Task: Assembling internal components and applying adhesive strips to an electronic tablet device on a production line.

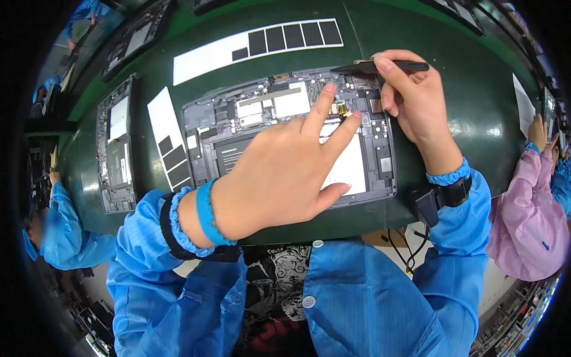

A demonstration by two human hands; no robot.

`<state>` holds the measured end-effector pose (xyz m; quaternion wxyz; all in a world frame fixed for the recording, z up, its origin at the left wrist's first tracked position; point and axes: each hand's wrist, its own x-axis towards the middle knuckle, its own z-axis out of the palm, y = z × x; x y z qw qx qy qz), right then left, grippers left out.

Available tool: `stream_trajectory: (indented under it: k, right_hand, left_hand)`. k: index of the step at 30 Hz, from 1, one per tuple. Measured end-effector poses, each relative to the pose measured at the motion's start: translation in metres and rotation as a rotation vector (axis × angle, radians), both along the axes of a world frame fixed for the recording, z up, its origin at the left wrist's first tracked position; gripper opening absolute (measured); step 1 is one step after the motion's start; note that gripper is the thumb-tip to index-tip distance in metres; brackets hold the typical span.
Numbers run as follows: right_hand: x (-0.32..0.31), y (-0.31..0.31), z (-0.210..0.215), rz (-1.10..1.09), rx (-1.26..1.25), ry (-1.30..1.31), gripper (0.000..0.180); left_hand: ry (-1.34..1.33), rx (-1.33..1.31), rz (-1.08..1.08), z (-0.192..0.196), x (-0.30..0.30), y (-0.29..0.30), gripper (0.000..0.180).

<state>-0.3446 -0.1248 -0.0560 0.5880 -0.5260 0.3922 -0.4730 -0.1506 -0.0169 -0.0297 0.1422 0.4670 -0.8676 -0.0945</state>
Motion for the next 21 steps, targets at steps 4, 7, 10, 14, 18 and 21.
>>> stream_trajectory:
  k: [4, 7, 10, 14, 18, 21]
  right_hand:
    - [-0.003, -0.001, 0.0, -0.054, -0.041, -0.04, 0.034]
    - [-0.002, 0.003, 0.008, -0.206, -0.08, 0.015, 0.04]
    - [-0.021, 0.022, 0.016, -0.247, -0.061, 0.111, 0.039]
    - [-0.029, 0.079, 0.01, -0.103, -0.229, 0.596, 0.035]
    - [-0.016, 0.097, -0.001, -0.041, -0.277, 0.727, 0.038]
    - [-0.017, 0.092, -0.01, -0.075, -0.187, 0.292, 0.039]
  left_hand:
    - [0.009, 0.005, -0.028, 0.007, -0.001, 0.0, 0.069]
    - [0.046, 0.108, -0.055, 0.016, 0.008, 0.005, 0.066]
    - [0.15, -0.026, 0.092, 0.035, 0.043, 0.043, 0.07]
    - [0.848, 0.301, 0.541, 0.018, 0.087, 0.091, 0.065]
    - [1.209, 0.484, 0.521, 0.01, 0.081, 0.113, 0.064]
    - [1.424, 0.561, 0.439, 0.006, 0.087, 0.104, 0.062]
